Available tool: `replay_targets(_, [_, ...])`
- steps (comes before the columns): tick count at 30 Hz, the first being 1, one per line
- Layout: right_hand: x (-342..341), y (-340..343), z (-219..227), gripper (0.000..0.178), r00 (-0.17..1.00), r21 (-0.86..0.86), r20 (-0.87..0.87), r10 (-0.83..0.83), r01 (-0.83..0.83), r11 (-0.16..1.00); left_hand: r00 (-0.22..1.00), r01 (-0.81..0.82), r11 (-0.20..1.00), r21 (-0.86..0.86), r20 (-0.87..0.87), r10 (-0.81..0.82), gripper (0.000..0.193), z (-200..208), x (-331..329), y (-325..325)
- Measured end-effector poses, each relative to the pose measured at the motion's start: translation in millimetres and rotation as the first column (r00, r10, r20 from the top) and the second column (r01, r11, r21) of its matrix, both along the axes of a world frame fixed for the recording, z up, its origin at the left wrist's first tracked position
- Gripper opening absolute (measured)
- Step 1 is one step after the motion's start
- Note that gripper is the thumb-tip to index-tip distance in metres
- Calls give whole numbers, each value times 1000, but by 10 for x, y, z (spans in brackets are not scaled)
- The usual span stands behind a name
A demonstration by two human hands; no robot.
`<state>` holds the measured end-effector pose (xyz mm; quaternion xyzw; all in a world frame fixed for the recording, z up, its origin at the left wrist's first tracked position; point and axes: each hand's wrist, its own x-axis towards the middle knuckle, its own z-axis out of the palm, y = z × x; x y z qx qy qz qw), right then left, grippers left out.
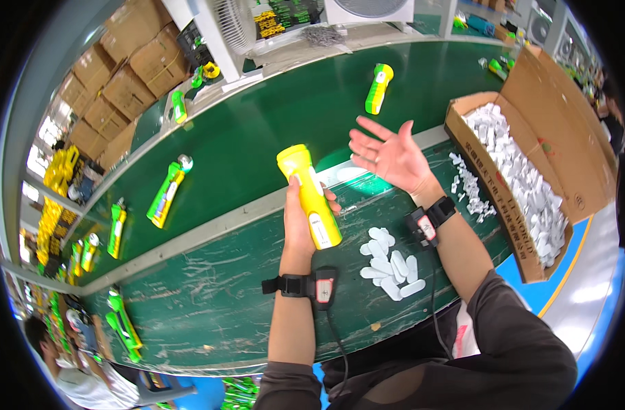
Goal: Assembling plastic flashlight components and testing them on a factory conveyor belt.
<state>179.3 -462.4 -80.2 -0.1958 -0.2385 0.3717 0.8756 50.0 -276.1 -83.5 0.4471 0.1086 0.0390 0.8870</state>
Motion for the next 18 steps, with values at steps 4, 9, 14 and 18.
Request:
replay_targets(4, [76, -24, -120, 80, 986, 174, -164, 12, 17, 985, 1000, -11, 996, 89, -26, 13, 52, 3, 1, 7])
replay_targets(9, [97, -77, -147, 75, 967, 153, -249, -48, 88, 984, 1000, 4, 999, 42, -7, -4, 51, 43, -15, -86])
replay_targets(14, [68, -22, -107, 76, 962, 141, -270, -45, 86, 986, 996, 56, 998, 0, 63, -56, 52, -53, -29, 82])
replay_targets(18, [125, -77, -187, 77, 938, 191, -341, -61, 132, 973, 971, 204, 955, -215, 169, -170, 55, -7, 5, 7])
